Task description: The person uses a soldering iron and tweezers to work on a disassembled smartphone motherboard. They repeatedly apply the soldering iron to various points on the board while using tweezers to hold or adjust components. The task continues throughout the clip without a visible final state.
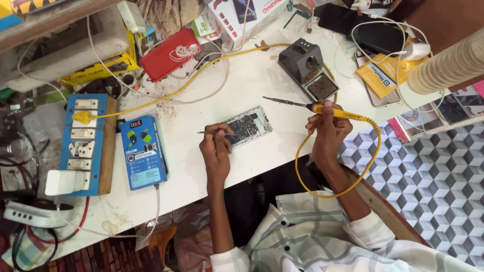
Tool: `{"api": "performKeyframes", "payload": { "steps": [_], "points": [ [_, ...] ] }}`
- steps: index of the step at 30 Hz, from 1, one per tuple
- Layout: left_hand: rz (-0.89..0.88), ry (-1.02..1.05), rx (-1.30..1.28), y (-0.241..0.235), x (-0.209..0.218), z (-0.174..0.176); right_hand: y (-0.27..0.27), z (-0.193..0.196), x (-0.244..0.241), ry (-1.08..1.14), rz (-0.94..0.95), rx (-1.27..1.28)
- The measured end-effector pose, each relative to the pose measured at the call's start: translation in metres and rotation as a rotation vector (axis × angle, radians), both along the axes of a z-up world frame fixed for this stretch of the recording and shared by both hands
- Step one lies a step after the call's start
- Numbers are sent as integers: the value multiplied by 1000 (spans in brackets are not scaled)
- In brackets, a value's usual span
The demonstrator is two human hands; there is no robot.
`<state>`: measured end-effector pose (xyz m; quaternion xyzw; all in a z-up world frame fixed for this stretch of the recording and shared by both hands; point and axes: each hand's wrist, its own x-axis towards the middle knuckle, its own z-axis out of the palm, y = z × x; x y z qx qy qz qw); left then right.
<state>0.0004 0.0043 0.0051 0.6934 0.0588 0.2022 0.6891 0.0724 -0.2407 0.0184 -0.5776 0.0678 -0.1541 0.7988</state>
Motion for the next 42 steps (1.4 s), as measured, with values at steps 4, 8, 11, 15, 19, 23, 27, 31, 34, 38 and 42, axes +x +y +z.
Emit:
{"api": "performKeyframes", "payload": {
  "steps": [4, 8, 11, 15, 19, 23, 27, 31, 34, 38, 42],
  "points": [
    [7, 15, -40, 2, -3, -3, -3, -9, 6, -32, 55, 153],
    [-7, -27, -27, 3, 0, -8, -3, -10, 7, -48, 53, 172],
    [-8, -49, -5, 4, -2, -11, -2, -4, 2, -54, 43, -50],
    [-14, -32, -17, 6, -3, -14, 2, 0, 0, -91, 72, -183],
    [-6, -39, 17, 5, -3, -14, 7, -9, 1, -88, 113, -131],
    [-9, -18, 5, 5, -4, -15, 10, -20, 8, -90, 200, -55],
    [-14, -32, 6, 6, -3, -11, 11, -24, 13, -68, 254, -129],
    [-22, -81, -28, 4, -4, -9, 11, -26, 13, -70, 271, -199],
    [-24, -99, -57, 2, -5, -8, 13, -30, 11, -42, 203, -142],
    [-23, -80, -73, 2, -7, -2, 13, -33, 16, -41, 90, -78],
    [-33, -32, -55, 3, -8, 0, 13, -36, 15, -49, 98, -60]
  ]
}}
